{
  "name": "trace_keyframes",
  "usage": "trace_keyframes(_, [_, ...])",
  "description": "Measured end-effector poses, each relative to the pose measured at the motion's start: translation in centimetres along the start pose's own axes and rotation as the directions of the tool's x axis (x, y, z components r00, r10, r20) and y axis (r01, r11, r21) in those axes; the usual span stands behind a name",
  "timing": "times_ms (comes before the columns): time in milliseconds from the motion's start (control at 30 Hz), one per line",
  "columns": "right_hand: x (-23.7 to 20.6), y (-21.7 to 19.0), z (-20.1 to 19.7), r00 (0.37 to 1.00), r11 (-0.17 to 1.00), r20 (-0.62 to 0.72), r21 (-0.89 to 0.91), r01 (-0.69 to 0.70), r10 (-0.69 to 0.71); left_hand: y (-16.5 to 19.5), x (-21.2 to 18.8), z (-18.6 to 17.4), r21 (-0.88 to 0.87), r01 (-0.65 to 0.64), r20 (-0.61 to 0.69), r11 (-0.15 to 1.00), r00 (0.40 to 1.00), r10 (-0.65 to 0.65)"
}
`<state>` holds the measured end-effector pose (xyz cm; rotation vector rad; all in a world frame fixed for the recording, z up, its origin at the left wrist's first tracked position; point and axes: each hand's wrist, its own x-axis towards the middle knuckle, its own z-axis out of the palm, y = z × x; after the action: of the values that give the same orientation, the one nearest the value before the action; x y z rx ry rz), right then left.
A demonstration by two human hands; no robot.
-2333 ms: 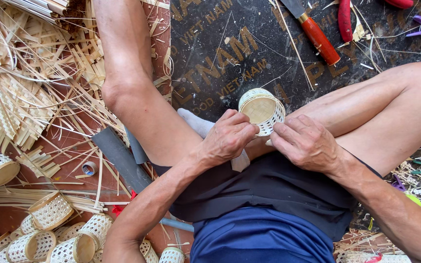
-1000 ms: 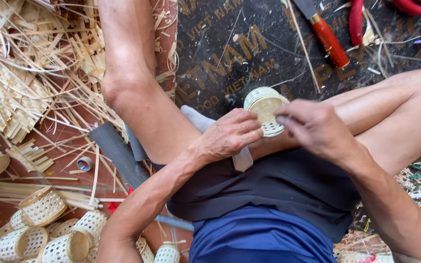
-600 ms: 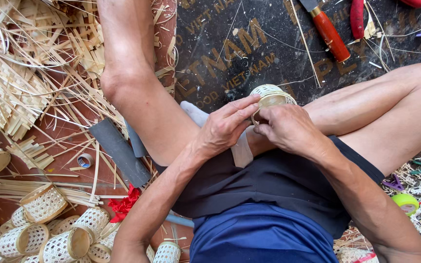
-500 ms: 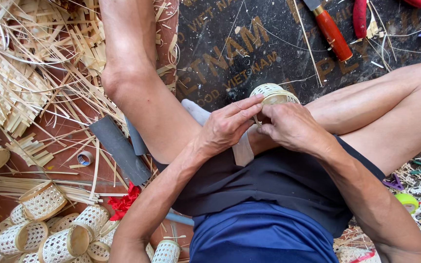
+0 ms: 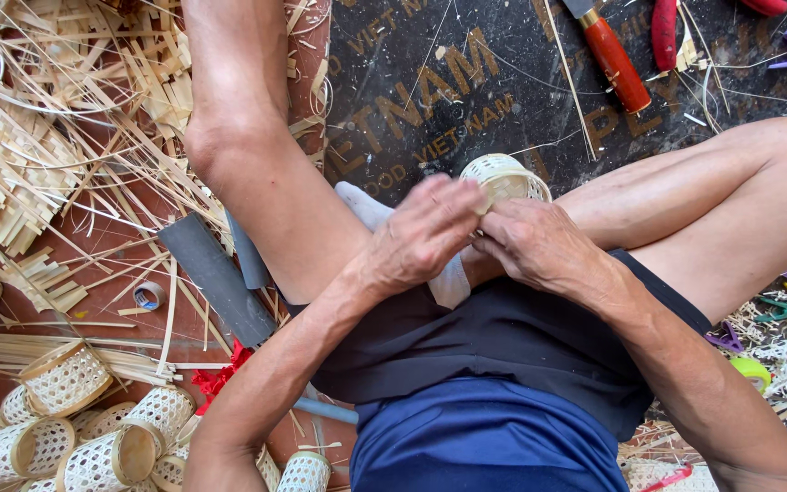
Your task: The person sits on the floor weaving a small cylindrical bamboo basket, tucking and pressing woven strips around the rim and fitting a round woven base into the bottom. They use pliers to trim and grip bamboo strips, bend a strip by hand, and continue securing the rim of the basket.
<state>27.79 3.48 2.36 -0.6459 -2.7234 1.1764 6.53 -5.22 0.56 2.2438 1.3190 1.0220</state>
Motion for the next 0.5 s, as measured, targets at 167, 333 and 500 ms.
trace_keyframes(167, [-0.7,0.5,-0.2,0.976,0.985,-0.140,0.013,0.172,-0.168,0.0,0.5,-0.5,0.188,-0.168,0.119,0.968,0.982,0.147])
trace_keyframes(333, [-0.9,1.1,-0.4,0.948,0.957,-0.239,0.147,0.252,-0.212,-0.3,0.9,0.0,0.010,-0.218,0.104,0.976,0.971,0.216])
trace_keyframes(500, [-1.2,1.3,-2.2,0.943,0.907,-0.322,0.369,0.200,-0.077,-0.1,0.8,0.6,-0.056,-0.169,0.147,0.984,0.973,0.176])
